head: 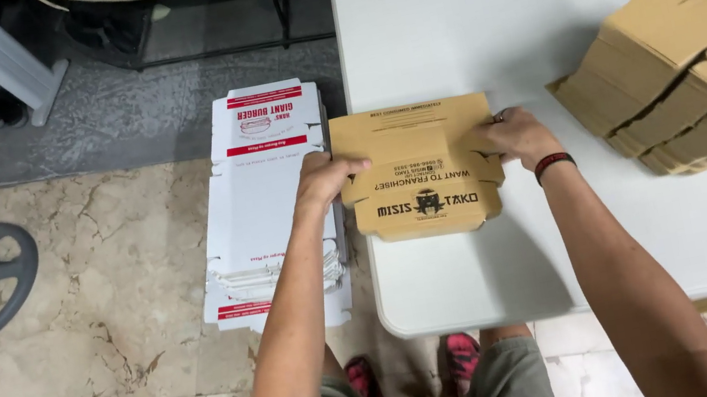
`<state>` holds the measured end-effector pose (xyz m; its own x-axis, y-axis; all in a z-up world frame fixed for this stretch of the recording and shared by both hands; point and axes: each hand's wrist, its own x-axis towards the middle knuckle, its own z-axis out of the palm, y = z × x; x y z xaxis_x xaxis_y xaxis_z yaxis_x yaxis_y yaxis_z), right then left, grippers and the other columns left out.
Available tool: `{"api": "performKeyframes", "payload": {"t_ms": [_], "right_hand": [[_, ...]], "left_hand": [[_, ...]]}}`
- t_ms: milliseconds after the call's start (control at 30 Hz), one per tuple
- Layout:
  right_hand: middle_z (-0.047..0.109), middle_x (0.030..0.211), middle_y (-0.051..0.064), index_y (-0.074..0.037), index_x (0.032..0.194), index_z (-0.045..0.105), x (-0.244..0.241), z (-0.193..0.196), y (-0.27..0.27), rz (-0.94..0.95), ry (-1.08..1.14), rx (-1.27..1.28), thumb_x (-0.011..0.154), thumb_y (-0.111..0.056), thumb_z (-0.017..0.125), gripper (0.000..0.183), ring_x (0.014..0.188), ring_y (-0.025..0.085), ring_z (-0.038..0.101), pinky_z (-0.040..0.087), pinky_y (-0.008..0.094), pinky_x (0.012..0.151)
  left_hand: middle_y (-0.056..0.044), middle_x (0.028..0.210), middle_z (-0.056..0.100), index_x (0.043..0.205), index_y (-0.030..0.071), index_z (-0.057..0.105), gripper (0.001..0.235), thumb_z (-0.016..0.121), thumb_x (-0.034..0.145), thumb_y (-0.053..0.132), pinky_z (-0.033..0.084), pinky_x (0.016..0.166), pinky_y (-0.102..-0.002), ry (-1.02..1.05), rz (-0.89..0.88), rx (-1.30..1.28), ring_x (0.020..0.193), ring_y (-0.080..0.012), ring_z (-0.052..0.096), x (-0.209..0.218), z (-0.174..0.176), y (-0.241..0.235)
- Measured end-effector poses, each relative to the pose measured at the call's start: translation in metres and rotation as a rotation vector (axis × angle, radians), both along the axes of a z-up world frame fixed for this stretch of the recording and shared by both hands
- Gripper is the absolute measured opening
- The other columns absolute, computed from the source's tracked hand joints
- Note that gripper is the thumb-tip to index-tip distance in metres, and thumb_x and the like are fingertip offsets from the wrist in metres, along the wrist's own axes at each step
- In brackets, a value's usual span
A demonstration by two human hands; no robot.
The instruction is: Sorting and stacking flat-packed cardboard boxes on a table.
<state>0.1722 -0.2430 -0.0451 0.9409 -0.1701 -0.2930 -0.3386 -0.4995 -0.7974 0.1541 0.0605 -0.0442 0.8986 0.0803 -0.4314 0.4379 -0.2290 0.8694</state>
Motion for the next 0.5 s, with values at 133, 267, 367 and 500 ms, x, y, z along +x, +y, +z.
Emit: {"api": "performKeyframes", "payload": {"t_ms": [133, 267, 367, 500], "right_hand": [[0.062, 0.113, 0.037, 0.017, 0.125, 0.06, 0.055, -0.012, -0.01, -0.022, -0.027, 0.039, 0.084, -0.025, 0.074, 0.061, 0.104, 0.05, 0.065, 0.062, 0.055, 0.069], [0.061, 0.118, 0.035, 0.018, 0.131, 0.056, 0.071, 0.036, 0.017, -0.005, -0.006, -0.006, 0.086, -0.02, 0.066, 0.059, 0.109, 0.048, 0.064, 0.062, 0.049, 0.076], [0.062, 0.118, 0.033, 0.016, 0.131, 0.056, 0.12, 0.004, -0.004, 0.009, -0.011, -0.038, 0.082, -0.026, 0.072, 0.067, 0.11, 0.048, 0.063, 0.062, 0.05, 0.078], [0.062, 0.114, 0.031, 0.016, 0.13, 0.056, 0.15, -0.011, -0.005, -0.024, -0.03, -0.034, 0.082, -0.028, 0.074, 0.067, 0.109, 0.045, 0.064, 0.063, 0.047, 0.076]], "left_hand": [[-0.024, 0.112, 0.071, 0.129, -0.008, 0.06, 0.071, 0.087, 0.074, 0.028, 0.068, 0.069, -0.044, -0.019, 0.028, 0.068, 0.097, -0.0391, 0.074, 0.043, -0.003, 0.002], [-0.025, 0.114, 0.07, 0.131, -0.011, 0.058, 0.071, 0.084, 0.075, 0.023, 0.067, 0.07, -0.044, -0.027, 0.023, 0.075, 0.101, -0.0409, 0.073, 0.075, 0.018, 0.004], [-0.025, 0.115, 0.069, 0.133, -0.009, 0.057, 0.075, 0.084, 0.071, 0.021, 0.068, 0.07, -0.046, -0.027, 0.056, 0.105, 0.103, -0.0416, 0.072, 0.098, 0.023, 0.0], [-0.023, 0.114, 0.071, 0.133, -0.007, 0.057, 0.078, 0.088, 0.068, 0.024, 0.068, 0.071, -0.045, -0.016, 0.021, 0.123, 0.103, -0.039, 0.073, 0.138, 0.009, -0.001]]}}
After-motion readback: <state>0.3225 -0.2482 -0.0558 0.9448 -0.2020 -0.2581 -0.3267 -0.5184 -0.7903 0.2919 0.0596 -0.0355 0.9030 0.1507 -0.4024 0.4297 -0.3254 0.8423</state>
